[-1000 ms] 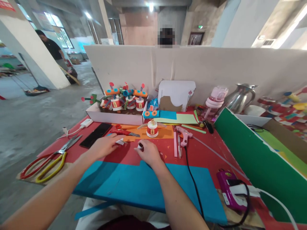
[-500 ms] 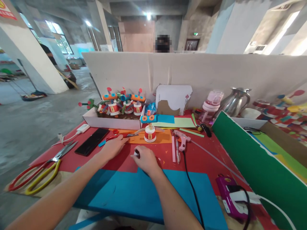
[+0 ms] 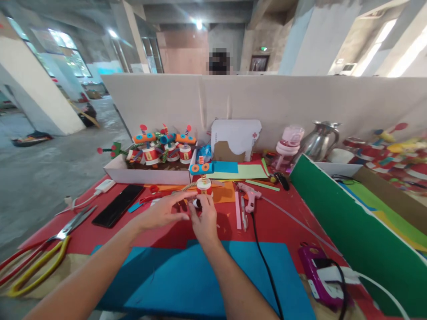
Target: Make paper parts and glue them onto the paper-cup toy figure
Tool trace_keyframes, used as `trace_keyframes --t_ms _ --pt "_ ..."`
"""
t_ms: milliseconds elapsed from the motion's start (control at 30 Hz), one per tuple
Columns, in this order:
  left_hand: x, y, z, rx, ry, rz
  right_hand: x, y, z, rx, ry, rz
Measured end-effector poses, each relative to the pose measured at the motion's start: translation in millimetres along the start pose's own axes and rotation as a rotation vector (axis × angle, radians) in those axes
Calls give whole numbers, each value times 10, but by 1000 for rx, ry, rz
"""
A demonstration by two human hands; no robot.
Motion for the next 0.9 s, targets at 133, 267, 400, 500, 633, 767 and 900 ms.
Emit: trace_keyframes --t_ms 133,267,400,500,633,767,900 --pt "-74 -157 -33 37 -30 40 30 -4 -16 -29 -93 -32" --pt "-179 -224 24 78 -95 51 86 -72 -4 -100 -193 -116" --pt "-266 -290 48 108 -141 3 129 -88 4 -125 -227 -80" --pt "-343 -362 50 149 -198 -51 151 -111 7 -190 -197 -5" --pt "-427 -364 74 264 -206 -105 101 -80 16 -145 -155 47" --pt "-394 -266 106 379 -199 -133 -40 173 -28 -148 -115 149" --pt "-320 -204 116 471 -212 -163 -47 747 -377 -94 -86 503"
Point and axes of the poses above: each hand's wrist, its own z-axis away from the middle knuckle, its own y-axis out of the back of the hand, x = y × z, the point moved 3 cm from there along -z, towards the middle knuckle, and after that the axes turned 7 degrees about -y, right-handed, at the moved point
